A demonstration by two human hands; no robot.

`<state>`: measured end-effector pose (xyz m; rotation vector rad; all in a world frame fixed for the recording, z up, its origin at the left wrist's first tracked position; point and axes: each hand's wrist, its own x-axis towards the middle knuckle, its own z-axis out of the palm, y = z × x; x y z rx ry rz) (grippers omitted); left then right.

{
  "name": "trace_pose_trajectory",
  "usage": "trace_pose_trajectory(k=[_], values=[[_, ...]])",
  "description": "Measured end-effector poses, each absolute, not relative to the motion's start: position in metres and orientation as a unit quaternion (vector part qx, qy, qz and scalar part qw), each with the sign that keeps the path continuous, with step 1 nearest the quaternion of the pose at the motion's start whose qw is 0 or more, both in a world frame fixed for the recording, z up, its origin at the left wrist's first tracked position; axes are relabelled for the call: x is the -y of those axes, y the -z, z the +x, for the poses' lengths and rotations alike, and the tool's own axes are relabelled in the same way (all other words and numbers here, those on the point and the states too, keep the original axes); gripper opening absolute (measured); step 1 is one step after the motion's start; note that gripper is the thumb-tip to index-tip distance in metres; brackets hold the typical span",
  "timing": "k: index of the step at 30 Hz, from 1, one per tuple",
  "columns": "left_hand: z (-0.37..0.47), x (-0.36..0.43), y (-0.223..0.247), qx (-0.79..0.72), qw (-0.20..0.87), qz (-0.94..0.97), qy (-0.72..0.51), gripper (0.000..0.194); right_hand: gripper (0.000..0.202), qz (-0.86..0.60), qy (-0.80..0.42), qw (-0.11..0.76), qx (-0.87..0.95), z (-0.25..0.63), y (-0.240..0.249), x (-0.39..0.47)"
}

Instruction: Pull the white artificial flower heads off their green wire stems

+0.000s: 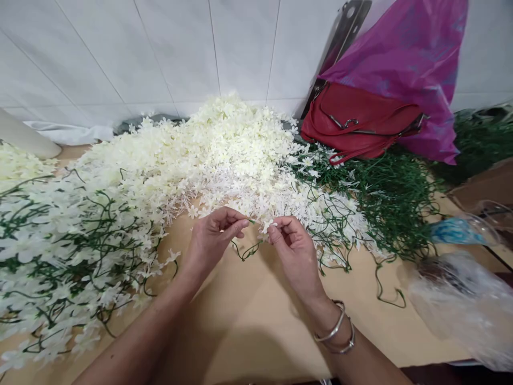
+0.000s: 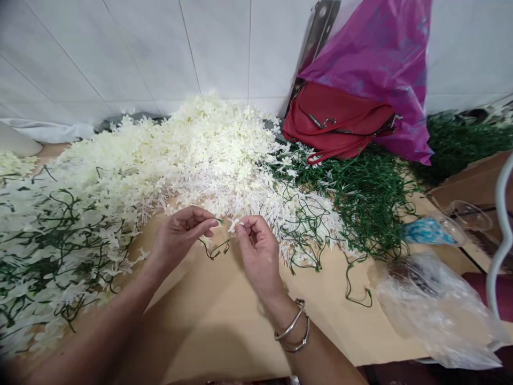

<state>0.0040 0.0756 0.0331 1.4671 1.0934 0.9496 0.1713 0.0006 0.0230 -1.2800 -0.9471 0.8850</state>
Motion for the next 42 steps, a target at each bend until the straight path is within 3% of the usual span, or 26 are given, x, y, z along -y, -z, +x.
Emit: trace_pose_trajectory(k=[12,26,35,42], values=[[0.003,-0.055,-0.011,-0.416,0.595,0.538,-0.428,0.031,0.016,-0.544,-0.449,0.537,0.464,0.174,-0.021,-0.003],[0.001,-0.054,-0.005,-0.386,0.594,0.571,-0.415,0.028,0.013,-0.557,-0.459,0.522,0.454,0.171,-0.019,0.0],[-0.002,-0.054,-0.004,-0.356,0.578,0.622,-0.39,0.02,0.019,-0.556,-0.512,0.465,0.461,0.18,-0.017,-0.002],[-0.001,-0.052,0.0,-0.36,0.608,0.602,-0.371,0.017,0.019,-0.543,-0.526,0.479,0.446,0.179,-0.013,-0.002]])
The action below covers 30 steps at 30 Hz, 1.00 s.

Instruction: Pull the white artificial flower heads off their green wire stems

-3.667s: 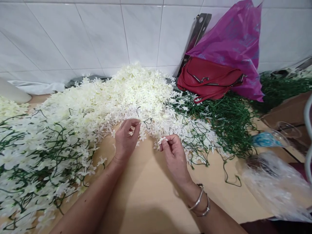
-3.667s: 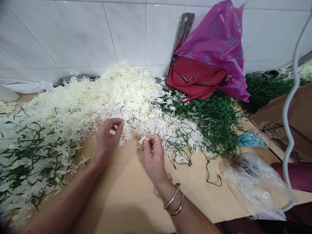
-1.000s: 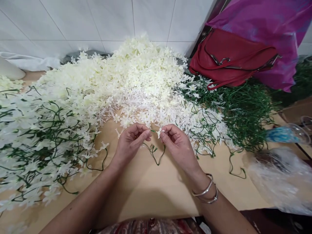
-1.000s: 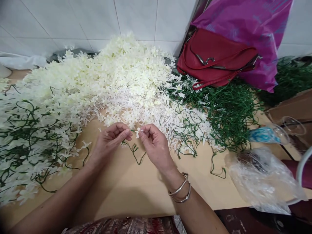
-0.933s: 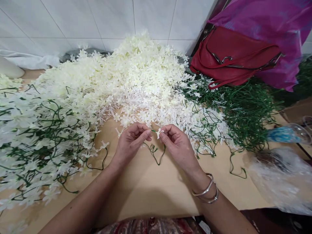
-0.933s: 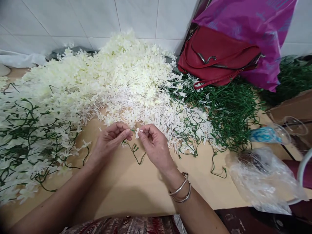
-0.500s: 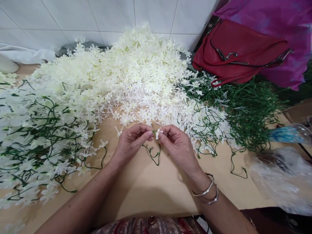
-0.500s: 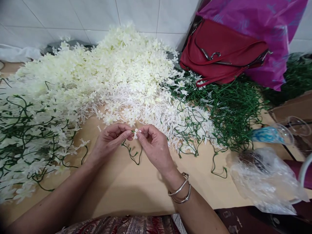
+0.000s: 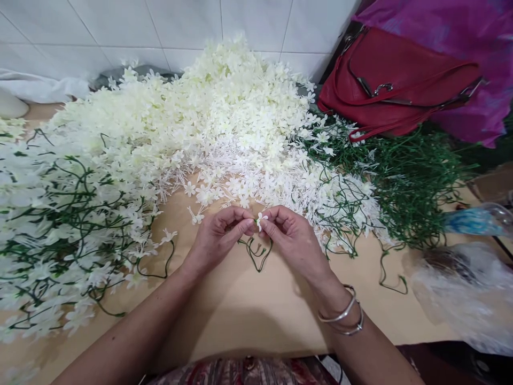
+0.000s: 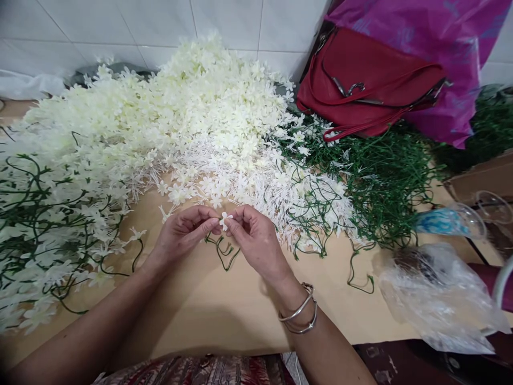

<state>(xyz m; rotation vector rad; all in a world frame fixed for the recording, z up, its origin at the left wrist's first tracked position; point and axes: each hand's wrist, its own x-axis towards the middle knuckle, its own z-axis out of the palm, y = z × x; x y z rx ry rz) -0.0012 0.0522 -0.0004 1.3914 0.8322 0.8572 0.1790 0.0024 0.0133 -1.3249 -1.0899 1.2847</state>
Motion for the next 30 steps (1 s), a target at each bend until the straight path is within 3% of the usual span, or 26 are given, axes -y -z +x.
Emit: trace_pose_trajectory(k=[20,30], values=[[-0.0019,-0.0481,0.0064,-0.368,0.566,0.644,-0.36,0.02,0.019,-0.516,-0.553,0.472,0.454,0.1782,-0.0096,-0.0063],[0.0002,-0.0533,-0.0006,-0.338,0.621,0.559,-0.433,0.02,0.032,-0.504,-0.543,0.508,0.439,0.1813,-0.0145,-0.0099]])
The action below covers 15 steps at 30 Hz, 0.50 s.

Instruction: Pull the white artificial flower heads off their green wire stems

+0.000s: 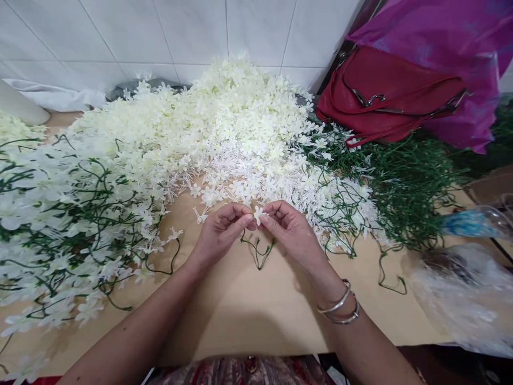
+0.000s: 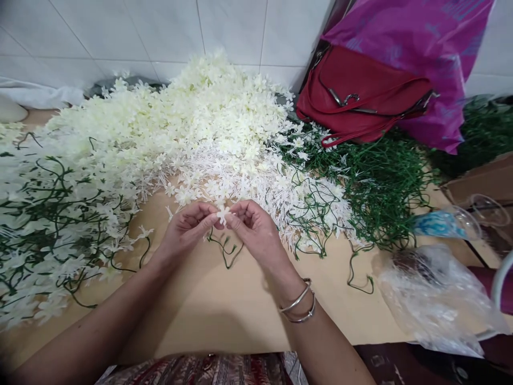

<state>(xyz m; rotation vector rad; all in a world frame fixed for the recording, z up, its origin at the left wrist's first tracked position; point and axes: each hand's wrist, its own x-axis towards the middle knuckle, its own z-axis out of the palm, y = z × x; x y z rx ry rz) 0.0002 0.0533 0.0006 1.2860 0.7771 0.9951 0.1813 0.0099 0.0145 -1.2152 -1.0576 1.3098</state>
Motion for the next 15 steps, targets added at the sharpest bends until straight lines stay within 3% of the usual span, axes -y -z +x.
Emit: trace_pose_trajectory(k=[5,9,13,15], values=[[-0.005,-0.058,0.002,-0.335,0.621,0.488,-0.513,0.016,0.032,-0.513,-0.511,0.522,0.452,0.179,-0.016,-0.007],[-0.005,-0.059,0.004,-0.323,0.638,0.472,-0.516,0.015,0.037,-0.505,-0.456,0.46,0.571,0.166,-0.013,-0.002],[-0.002,-0.063,0.003,-0.313,0.66,0.401,-0.553,0.026,0.011,-0.527,-0.354,0.388,0.668,0.163,-0.01,-0.001],[-0.003,-0.066,0.001,-0.32,0.663,0.358,-0.574,0.033,0.012,-0.556,-0.308,0.377,0.674,0.168,-0.009,-0.002]])
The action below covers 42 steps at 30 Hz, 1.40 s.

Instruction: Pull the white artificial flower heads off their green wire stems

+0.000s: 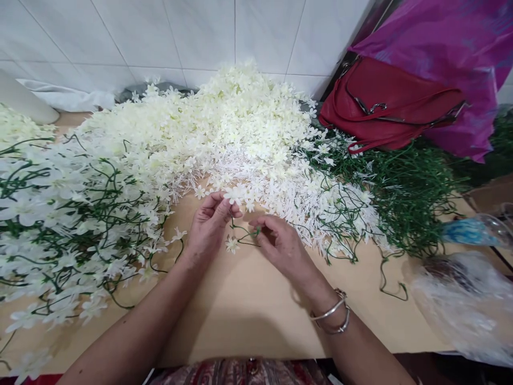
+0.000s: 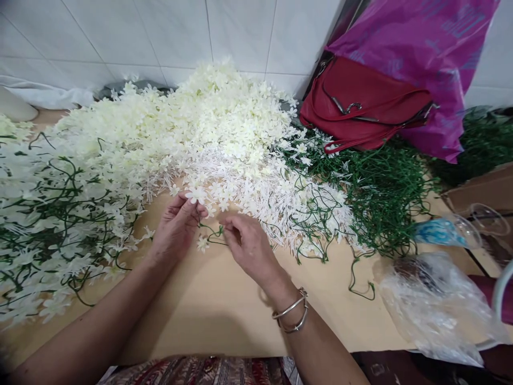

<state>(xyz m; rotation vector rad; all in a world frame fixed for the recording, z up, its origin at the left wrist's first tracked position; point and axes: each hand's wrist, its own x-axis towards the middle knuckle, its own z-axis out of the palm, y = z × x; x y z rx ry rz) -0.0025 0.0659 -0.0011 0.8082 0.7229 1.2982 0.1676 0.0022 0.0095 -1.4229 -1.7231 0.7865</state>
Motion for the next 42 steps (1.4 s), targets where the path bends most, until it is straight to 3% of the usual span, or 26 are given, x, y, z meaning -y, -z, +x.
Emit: trace_pose_trajectory(k=[4,9,11,14,18,21,24,27,30,32,36,39,42], values=[[-0.015,-0.07,-0.01,-0.307,0.677,0.351,-0.57,0.032,0.018,-0.587,-0.213,0.373,0.686,0.176,-0.007,-0.005],[-0.045,-0.072,-0.031,-0.247,0.771,0.475,-0.345,0.025,0.022,-0.609,-0.09,0.363,0.699,0.183,-0.005,-0.007],[-0.051,-0.073,-0.033,-0.239,0.773,0.491,-0.321,0.021,0.022,-0.61,-0.078,0.366,0.698,0.183,-0.006,-0.007],[-0.049,-0.077,-0.027,-0.249,0.751,0.466,-0.396,0.02,0.018,-0.592,-0.109,0.388,0.698,0.179,-0.009,-0.004],[-0.034,-0.077,-0.021,-0.292,0.691,0.371,-0.548,0.024,0.011,-0.504,-0.248,0.443,0.699,0.164,-0.011,0.003],[-0.023,-0.074,-0.025,-0.32,0.655,0.329,-0.6,0.029,0.025,-0.429,-0.319,0.456,0.711,0.149,-0.011,0.01],[-0.019,-0.074,-0.031,-0.328,0.644,0.324,-0.61,0.033,0.041,-0.33,-0.289,0.396,0.807,0.134,-0.013,0.019],[-0.027,-0.076,-0.035,-0.316,0.636,0.341,-0.616,0.032,0.032,-0.205,-0.213,0.24,0.925,0.118,-0.018,0.03],[-0.044,-0.079,-0.038,-0.299,0.669,0.416,-0.539,0.027,0.015,-0.147,-0.177,0.172,0.958,0.109,-0.019,0.036],[-0.057,-0.081,-0.042,-0.297,0.697,0.501,-0.418,0.021,0.009,-0.147,-0.204,0.164,0.954,0.11,-0.019,0.036],[-0.071,-0.085,-0.046,-0.274,0.69,0.651,-0.155,0.016,0.027,-0.238,-0.373,0.212,0.871,0.13,-0.027,0.034],[-0.07,-0.086,-0.042,-0.26,0.663,0.694,-0.108,0.017,0.034,-0.349,-0.454,0.24,0.784,0.154,-0.043,0.032],[-0.063,-0.084,-0.037,-0.279,0.607,0.735,-0.113,0.021,0.031,-0.432,-0.445,0.228,0.75,0.186,-0.058,0.024]])
